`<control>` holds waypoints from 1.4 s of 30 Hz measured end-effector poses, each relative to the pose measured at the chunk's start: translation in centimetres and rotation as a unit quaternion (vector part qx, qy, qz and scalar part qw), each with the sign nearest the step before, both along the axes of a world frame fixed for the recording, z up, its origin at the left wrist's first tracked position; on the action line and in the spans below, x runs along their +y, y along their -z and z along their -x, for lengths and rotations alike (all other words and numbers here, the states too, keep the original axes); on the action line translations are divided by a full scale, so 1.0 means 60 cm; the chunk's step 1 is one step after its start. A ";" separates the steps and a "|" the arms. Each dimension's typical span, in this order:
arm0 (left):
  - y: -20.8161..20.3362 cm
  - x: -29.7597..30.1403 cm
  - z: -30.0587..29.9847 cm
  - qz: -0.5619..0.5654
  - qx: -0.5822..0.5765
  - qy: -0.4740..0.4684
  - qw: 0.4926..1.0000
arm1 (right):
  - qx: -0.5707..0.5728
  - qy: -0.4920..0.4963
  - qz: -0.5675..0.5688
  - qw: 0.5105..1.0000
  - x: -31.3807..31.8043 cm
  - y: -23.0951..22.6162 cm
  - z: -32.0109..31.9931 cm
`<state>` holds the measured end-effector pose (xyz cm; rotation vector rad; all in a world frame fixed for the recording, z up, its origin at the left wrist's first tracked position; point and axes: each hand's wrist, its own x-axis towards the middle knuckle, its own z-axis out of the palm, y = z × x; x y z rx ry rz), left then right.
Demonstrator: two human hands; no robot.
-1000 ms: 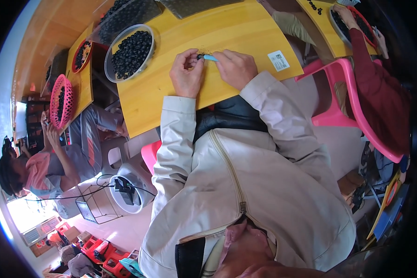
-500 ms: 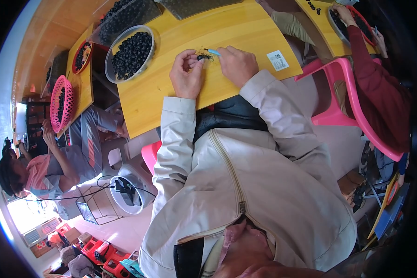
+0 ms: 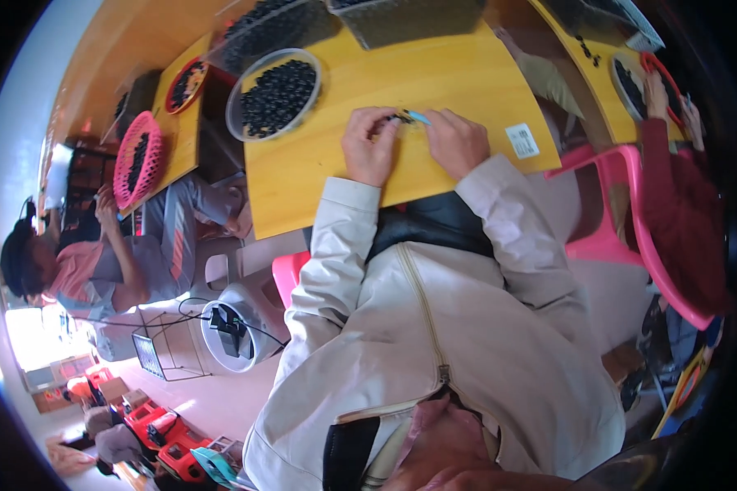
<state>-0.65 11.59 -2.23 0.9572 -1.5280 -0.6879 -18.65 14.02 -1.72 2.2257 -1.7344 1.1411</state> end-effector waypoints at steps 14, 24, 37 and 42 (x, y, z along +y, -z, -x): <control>-0.039 -0.029 -0.098 -0.028 0.119 -0.047 0.991 | -0.017 -0.018 0.007 1.000 0.009 -0.002 -0.001; -0.004 0.019 -0.007 -0.175 0.176 0.045 0.968 | -0.055 0.003 0.011 0.998 -0.001 0.001 0.003; 0.011 0.023 0.009 -0.180 0.160 0.027 0.970 | -0.059 -0.026 0.045 0.997 0.013 -0.002 0.002; 0.025 0.014 -0.002 -0.104 0.150 0.002 0.983 | -0.048 -0.034 0.039 0.998 0.016 -0.008 -0.003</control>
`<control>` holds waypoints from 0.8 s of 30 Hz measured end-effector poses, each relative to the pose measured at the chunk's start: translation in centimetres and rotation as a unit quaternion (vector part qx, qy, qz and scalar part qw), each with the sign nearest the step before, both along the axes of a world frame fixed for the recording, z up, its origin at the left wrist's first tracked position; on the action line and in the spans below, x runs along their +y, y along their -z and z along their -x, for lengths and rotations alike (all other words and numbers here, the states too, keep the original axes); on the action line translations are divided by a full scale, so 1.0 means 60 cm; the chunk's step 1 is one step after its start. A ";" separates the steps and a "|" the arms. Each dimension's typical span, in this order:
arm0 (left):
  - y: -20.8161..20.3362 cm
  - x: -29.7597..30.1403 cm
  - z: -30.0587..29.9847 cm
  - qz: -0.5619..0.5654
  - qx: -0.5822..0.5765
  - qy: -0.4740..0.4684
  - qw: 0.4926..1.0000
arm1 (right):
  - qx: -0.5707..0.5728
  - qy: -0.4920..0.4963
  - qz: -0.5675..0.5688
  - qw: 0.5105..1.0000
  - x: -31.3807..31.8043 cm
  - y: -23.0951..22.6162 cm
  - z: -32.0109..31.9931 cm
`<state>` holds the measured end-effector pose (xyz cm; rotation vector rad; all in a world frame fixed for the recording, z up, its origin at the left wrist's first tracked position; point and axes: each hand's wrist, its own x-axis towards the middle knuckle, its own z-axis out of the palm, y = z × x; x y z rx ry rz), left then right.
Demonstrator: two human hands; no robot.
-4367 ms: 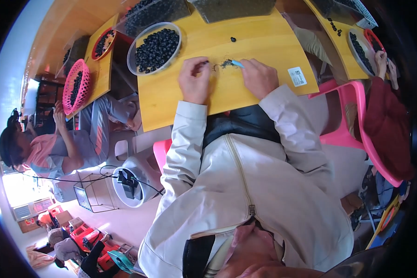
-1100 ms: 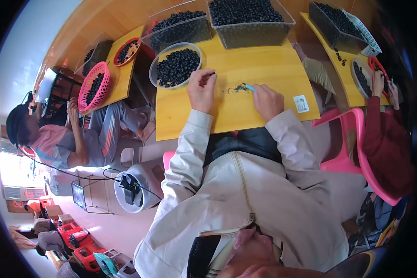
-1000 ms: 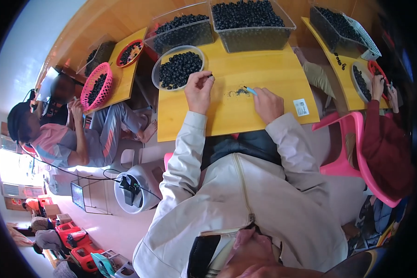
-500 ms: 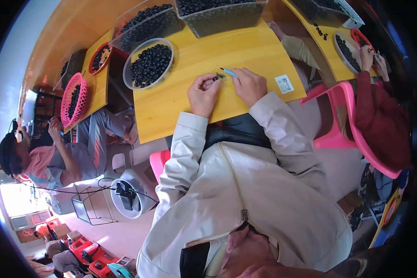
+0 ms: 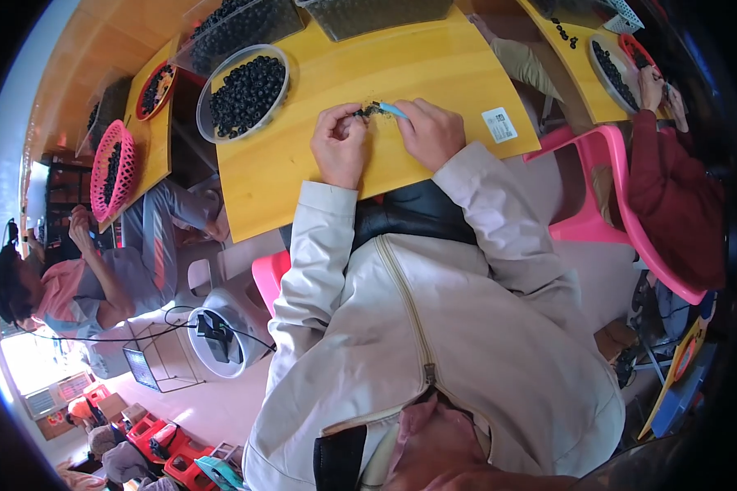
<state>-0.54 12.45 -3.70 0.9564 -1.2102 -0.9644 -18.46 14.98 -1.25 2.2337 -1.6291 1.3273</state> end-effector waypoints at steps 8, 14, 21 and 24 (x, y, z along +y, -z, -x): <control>-0.017 0.007 0.010 0.012 -0.011 -0.017 1.000 | 0.005 0.001 0.002 1.000 0.002 0.000 -0.002; -0.023 0.011 0.012 0.048 -0.082 -0.042 0.995 | 0.022 -0.009 0.007 1.000 0.004 -0.001 -0.004; -0.030 0.015 0.013 0.061 -0.121 -0.044 0.990 | 0.039 -0.029 0.035 0.998 0.004 0.003 -0.006; -0.031 0.017 0.013 0.062 -0.116 -0.038 0.991 | 0.047 -0.032 0.023 0.998 0.009 -0.001 -0.007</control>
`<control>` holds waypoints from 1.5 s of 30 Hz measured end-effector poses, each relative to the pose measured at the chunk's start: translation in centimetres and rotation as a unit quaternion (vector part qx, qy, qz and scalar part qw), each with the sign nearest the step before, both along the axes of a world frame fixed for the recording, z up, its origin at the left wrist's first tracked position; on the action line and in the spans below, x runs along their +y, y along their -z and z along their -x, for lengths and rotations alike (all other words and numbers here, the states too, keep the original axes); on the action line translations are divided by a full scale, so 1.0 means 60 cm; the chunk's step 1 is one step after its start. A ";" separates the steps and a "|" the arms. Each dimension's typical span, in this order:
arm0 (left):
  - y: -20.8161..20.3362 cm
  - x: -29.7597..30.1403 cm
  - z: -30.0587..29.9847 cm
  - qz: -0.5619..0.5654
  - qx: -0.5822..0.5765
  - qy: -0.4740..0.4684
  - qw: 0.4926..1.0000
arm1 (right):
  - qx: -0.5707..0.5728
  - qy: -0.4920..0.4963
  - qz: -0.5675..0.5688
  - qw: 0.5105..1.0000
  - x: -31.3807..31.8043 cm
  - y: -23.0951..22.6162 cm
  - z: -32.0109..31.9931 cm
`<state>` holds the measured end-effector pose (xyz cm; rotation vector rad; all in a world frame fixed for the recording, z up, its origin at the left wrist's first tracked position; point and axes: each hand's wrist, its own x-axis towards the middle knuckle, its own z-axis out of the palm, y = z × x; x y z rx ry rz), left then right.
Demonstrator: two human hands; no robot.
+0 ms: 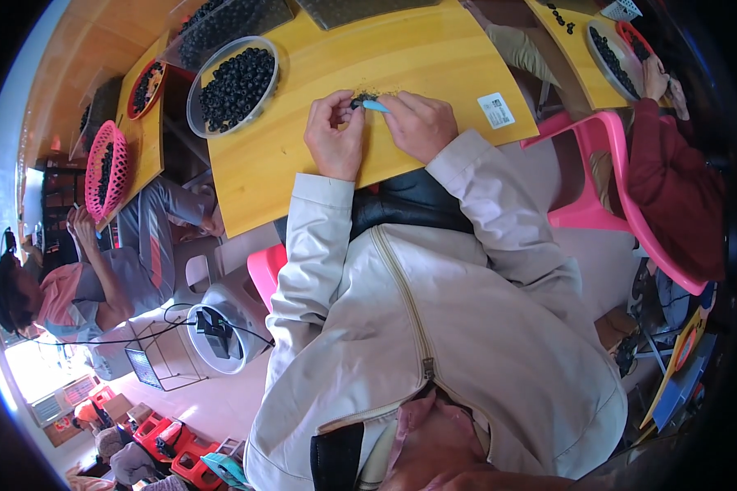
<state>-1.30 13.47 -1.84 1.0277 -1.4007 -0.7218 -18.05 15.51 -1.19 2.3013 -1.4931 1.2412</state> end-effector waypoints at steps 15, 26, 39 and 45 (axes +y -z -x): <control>0.002 -0.001 0.004 -0.017 0.046 0.020 0.999 | -0.020 0.058 -0.042 0.997 -0.015 0.007 0.008; -0.043 -0.051 -0.113 0.046 -0.082 -0.107 0.990 | -0.047 0.061 -0.081 0.994 -0.007 0.001 0.016; 0.047 -0.192 -0.438 -0.156 -0.048 -0.265 0.950 | -0.108 0.008 -0.073 0.991 -0.019 -0.021 0.024; 0.070 -0.190 -0.498 -0.277 0.058 -0.221 0.933 | -0.107 0.004 -0.132 0.985 -0.016 -0.015 0.031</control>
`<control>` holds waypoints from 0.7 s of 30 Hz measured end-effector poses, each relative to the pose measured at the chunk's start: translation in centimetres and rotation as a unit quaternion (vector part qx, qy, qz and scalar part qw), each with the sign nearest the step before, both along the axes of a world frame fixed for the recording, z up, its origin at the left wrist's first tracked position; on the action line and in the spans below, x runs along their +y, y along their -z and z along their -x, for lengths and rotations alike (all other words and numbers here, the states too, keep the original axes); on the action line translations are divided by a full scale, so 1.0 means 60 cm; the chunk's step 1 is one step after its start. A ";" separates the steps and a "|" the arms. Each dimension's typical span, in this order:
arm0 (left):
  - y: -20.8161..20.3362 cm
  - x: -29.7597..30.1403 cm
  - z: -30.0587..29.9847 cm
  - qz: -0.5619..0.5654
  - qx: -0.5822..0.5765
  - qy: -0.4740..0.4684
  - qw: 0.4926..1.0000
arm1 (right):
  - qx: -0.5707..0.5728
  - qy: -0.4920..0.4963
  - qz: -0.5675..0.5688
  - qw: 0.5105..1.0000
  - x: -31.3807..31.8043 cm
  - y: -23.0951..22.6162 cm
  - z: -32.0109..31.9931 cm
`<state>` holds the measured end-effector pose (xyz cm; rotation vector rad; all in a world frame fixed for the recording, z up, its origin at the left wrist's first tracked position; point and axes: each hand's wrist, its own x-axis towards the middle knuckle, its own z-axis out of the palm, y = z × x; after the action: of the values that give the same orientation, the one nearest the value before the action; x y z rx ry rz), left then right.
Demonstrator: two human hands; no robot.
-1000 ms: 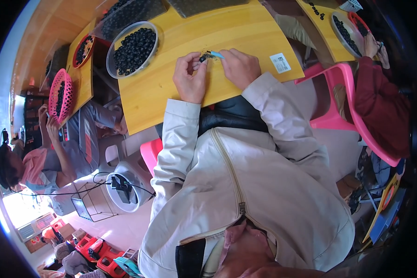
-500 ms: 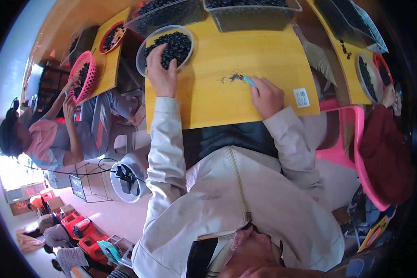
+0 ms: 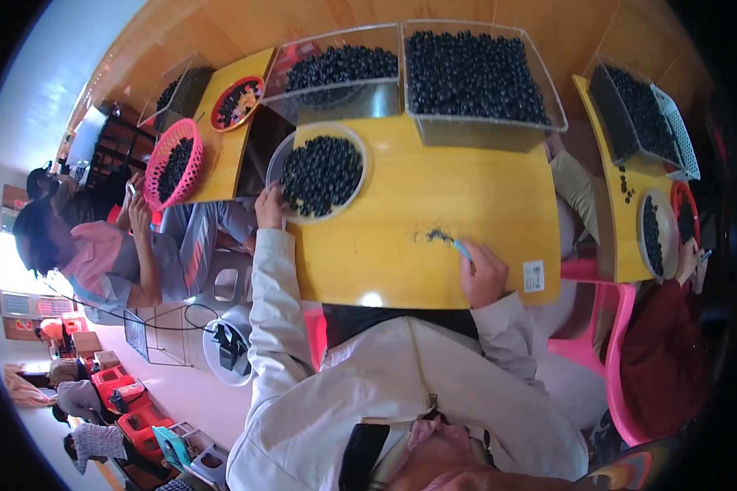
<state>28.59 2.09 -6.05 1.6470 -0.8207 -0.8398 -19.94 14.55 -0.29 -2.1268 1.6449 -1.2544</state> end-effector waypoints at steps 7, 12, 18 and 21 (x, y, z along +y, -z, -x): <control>0.019 0.063 -0.073 0.076 0.190 -0.029 0.978 | -0.039 -0.027 -0.012 0.999 -0.008 -0.019 -0.008; -0.053 0.096 -0.077 0.030 0.201 -0.013 0.979 | -0.032 -0.021 -0.029 0.999 -0.019 -0.036 0.001; -0.178 0.095 -0.121 0.087 0.164 0.007 0.983 | -0.054 -0.010 -0.032 0.998 -0.033 -0.059 0.014; -0.280 0.021 -0.123 0.118 0.111 -0.006 0.987 | -0.051 -0.022 -0.022 0.998 -0.041 -0.053 0.024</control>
<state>35.97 3.35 10.78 1.3229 -0.7237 -0.8654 -21.36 12.09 2.90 -2.0275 1.5605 -1.2799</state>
